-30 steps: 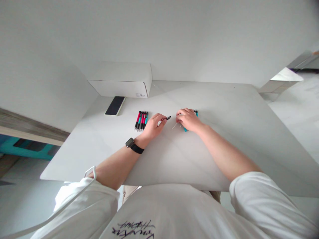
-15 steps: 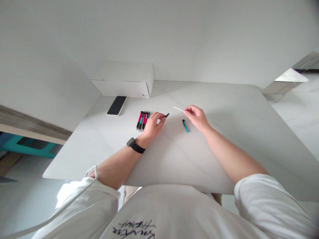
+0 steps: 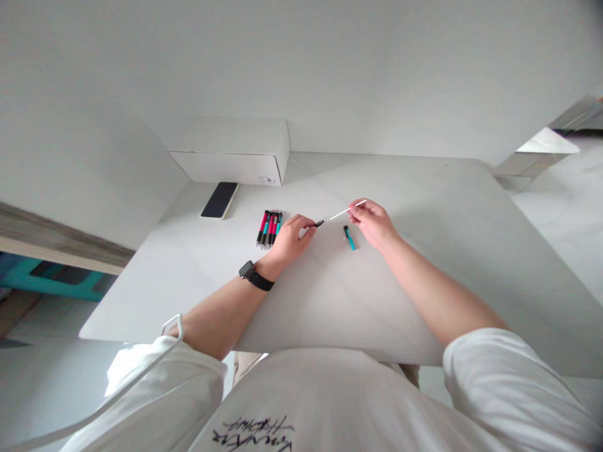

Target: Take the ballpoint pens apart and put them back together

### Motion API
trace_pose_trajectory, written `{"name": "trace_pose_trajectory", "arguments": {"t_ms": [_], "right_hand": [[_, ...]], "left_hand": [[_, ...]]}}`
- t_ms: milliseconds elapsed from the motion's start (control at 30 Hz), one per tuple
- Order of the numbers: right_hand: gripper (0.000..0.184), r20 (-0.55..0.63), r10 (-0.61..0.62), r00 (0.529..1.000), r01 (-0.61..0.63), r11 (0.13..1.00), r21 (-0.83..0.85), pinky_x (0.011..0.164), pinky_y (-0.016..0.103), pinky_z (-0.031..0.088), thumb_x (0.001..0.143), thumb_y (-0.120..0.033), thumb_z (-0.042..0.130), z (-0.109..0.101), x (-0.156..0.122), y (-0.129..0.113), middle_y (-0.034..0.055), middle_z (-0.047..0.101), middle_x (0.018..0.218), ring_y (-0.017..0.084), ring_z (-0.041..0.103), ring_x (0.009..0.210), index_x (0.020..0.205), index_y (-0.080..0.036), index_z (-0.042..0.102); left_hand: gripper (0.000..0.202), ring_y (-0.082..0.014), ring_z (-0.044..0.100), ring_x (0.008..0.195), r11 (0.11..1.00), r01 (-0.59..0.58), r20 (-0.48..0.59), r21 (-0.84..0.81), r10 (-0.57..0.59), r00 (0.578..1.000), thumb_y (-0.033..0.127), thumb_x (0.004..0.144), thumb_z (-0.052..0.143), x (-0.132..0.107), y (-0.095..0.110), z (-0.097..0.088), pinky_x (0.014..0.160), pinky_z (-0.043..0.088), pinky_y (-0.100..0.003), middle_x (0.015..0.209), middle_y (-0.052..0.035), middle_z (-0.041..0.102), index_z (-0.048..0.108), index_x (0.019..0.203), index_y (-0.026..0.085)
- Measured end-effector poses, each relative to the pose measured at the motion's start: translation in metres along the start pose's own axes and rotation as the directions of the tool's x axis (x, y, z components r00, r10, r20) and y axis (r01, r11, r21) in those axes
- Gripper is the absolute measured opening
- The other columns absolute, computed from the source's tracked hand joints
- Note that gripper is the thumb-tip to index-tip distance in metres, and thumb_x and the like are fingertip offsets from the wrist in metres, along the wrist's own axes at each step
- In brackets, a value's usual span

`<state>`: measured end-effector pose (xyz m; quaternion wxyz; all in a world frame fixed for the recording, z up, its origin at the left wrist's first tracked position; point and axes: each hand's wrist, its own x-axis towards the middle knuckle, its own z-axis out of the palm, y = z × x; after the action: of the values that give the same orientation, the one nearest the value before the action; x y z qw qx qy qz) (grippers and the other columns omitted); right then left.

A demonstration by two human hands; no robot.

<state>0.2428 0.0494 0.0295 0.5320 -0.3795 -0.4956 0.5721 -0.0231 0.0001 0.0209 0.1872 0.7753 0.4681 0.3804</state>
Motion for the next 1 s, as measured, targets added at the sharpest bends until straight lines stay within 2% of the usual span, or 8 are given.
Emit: {"name": "trace_pose_trajectory", "arguments": {"t_ms": [200, 433, 567, 833, 1000], "right_hand": [[0.036, 0.024, 0.015, 1.0, -0.015, 1.0, 0.018, 0.072, 0.026, 0.051, 0.07, -0.05, 0.094, 0.004, -0.004, -0.003, -0.0016, 0.069, 0.083, 0.013, 0.062, 0.075, 0.091, -0.027, 0.076], [0.032, 0.064, -0.015, 0.998, 0.02, 0.998, -0.067, 0.072, 0.026, 0.049, 0.074, -0.048, 0.092, 0.004, -0.004, 0.001, -0.001, 0.07, 0.083, 0.014, 0.062, 0.077, 0.091, -0.026, 0.078], [0.036, 0.096, -0.013, 0.995, 0.03, 0.985, -0.169, 0.075, 0.029, 0.051, 0.074, -0.053, 0.09, 0.005, -0.005, 0.004, 0.0006, 0.071, 0.084, 0.016, 0.063, 0.08, 0.093, -0.025, 0.078], [0.048, 0.173, 0.011, 0.985, 0.062, 0.91, -0.409, 0.071, 0.03, 0.05, 0.076, -0.067, 0.083, 0.009, -0.01, 0.006, 0.0037, 0.075, 0.089, 0.02, 0.065, 0.081, 0.095, -0.023, 0.078], [0.048, 0.212, -0.043, 0.976, 0.163, 0.792, -0.589, 0.068, 0.031, 0.049, 0.082, -0.07, 0.077, 0.018, -0.022, 0.0, 0.0032, 0.074, 0.082, 0.019, 0.064, 0.072, 0.09, -0.023, 0.078]], "left_hand": [[0.015, -0.0214, 0.067, 0.101, 0.999, -0.041, 0.023, -0.006, 0.041, 0.999, 0.029, 0.102, 0.059, 0.001, 0.0, 0.001, 0.092, 0.055, -0.037, 0.105, -0.0066, 0.07, 0.071, 0.107, 0.022], [0.013, -0.0213, 0.067, 0.099, 0.998, -0.059, 0.015, 0.003, 0.059, 0.998, 0.03, 0.101, 0.062, 0.0, -0.001, 0.003, 0.091, 0.055, -0.037, 0.104, -0.0069, 0.07, 0.071, 0.104, 0.021], [0.013, -0.0217, 0.067, 0.1, 0.997, -0.079, 0.024, -0.008, 0.079, 0.997, 0.03, 0.101, 0.062, 0.0, -0.002, 0.003, 0.093, 0.055, -0.038, 0.104, -0.007, 0.07, 0.071, 0.104, 0.021], [0.015, -0.0221, 0.067, 0.101, 0.99, -0.126, 0.053, -0.056, 0.129, 0.99, 0.031, 0.102, 0.061, 0.0, 0.004, 0.002, 0.094, 0.055, -0.039, 0.105, -0.0079, 0.07, 0.072, 0.108, 0.022], [0.013, -0.0223, 0.068, 0.101, 0.986, -0.152, 0.044, -0.064, 0.155, 0.987, 0.031, 0.101, 0.064, -0.001, 0.006, 0.003, 0.094, 0.055, -0.039, 0.105, -0.0077, 0.07, 0.071, 0.108, 0.022]]}}
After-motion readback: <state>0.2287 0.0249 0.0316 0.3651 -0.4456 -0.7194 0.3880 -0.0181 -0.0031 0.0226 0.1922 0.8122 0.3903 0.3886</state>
